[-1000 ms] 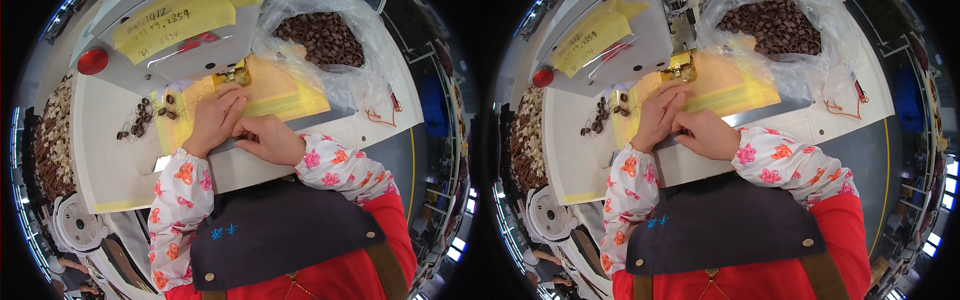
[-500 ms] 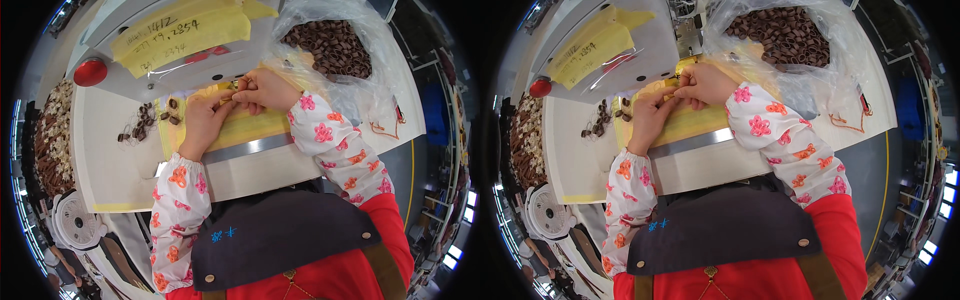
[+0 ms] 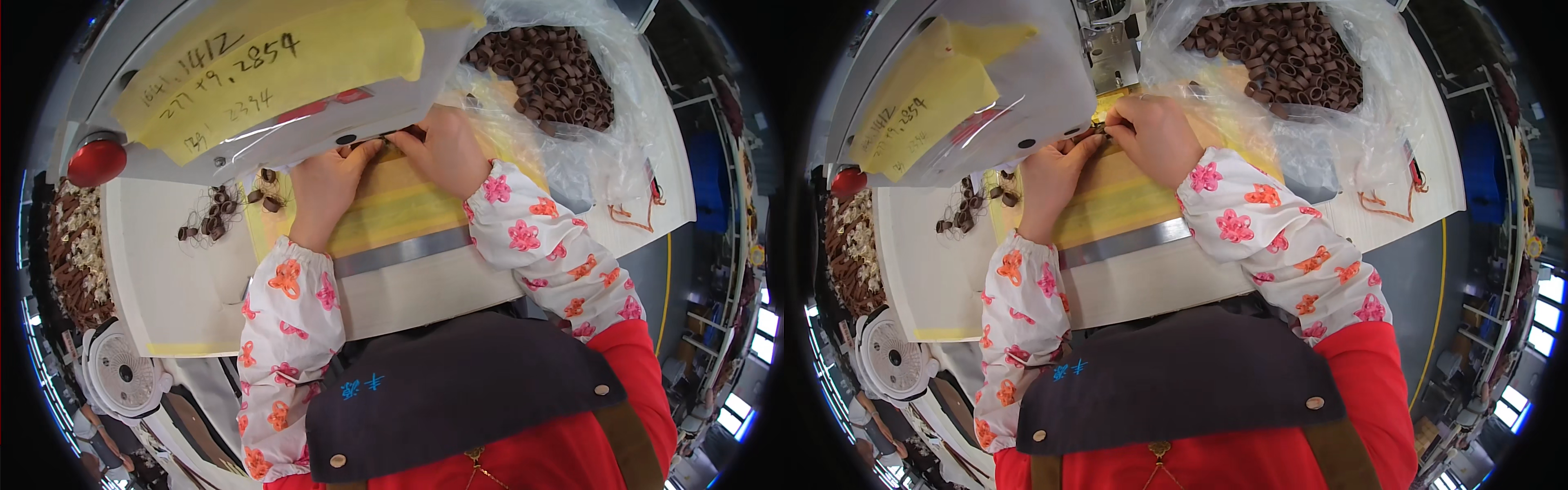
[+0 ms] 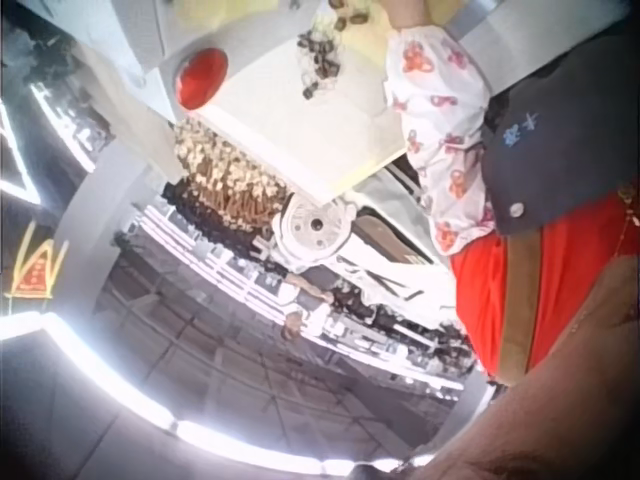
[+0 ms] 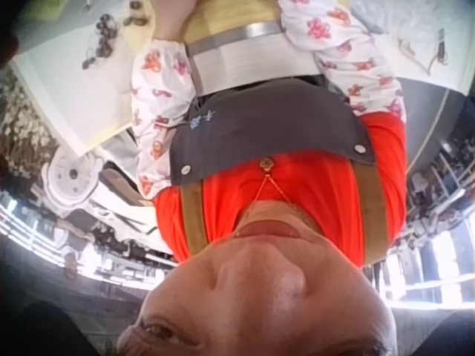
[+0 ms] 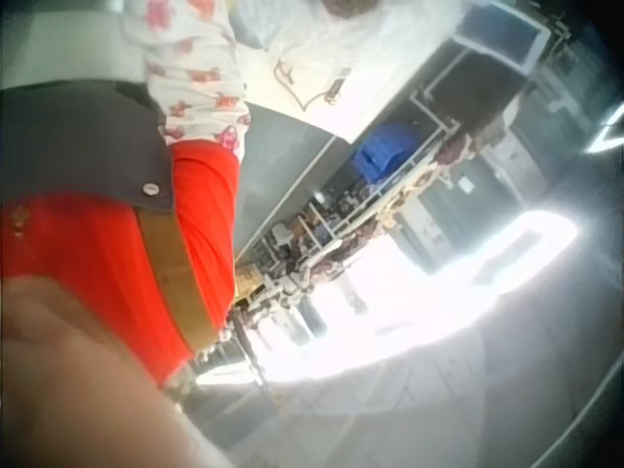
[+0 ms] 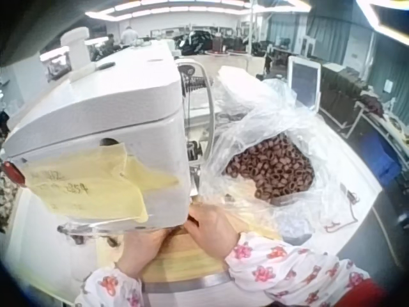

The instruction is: Sewing small leather loops or components using an industrial sewing machine.

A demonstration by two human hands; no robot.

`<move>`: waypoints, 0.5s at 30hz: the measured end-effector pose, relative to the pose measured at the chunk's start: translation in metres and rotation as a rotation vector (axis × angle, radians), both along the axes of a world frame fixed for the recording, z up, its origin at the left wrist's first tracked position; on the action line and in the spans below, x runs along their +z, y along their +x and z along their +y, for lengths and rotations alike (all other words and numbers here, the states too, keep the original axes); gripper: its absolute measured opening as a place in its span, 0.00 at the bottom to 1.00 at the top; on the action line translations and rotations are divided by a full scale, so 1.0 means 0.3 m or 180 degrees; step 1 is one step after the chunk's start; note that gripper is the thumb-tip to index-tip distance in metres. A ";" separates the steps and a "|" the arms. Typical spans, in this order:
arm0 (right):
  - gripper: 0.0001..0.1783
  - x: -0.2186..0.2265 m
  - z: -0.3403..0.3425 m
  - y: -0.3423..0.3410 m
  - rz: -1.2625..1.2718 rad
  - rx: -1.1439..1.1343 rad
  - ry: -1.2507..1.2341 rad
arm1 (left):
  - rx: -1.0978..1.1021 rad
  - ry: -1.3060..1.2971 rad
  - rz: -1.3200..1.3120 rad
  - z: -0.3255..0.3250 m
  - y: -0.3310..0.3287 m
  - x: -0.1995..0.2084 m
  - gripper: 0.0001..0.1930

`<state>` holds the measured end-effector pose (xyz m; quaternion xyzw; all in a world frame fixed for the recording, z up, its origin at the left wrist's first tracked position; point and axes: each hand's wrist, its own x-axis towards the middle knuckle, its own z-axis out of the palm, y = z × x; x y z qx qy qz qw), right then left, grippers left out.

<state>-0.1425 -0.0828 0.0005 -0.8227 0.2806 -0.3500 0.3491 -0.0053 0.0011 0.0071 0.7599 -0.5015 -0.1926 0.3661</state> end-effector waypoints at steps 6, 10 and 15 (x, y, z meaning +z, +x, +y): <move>0.03 0.003 0.006 0.003 0.0077 -0.0056 -0.0128 | 0.0053 -0.0308 0.0246 -0.002 0.011 -0.031 0.23; 0.03 0.005 0.006 0.000 0.0111 -0.0085 -0.0053 | -0.0020 -0.0254 0.0123 -0.005 0.011 -0.029 0.18; 0.03 0.000 0.007 0.003 0.0093 -0.0102 -0.0234 | -0.0167 -0.0596 -0.0089 -0.011 0.029 -0.060 0.14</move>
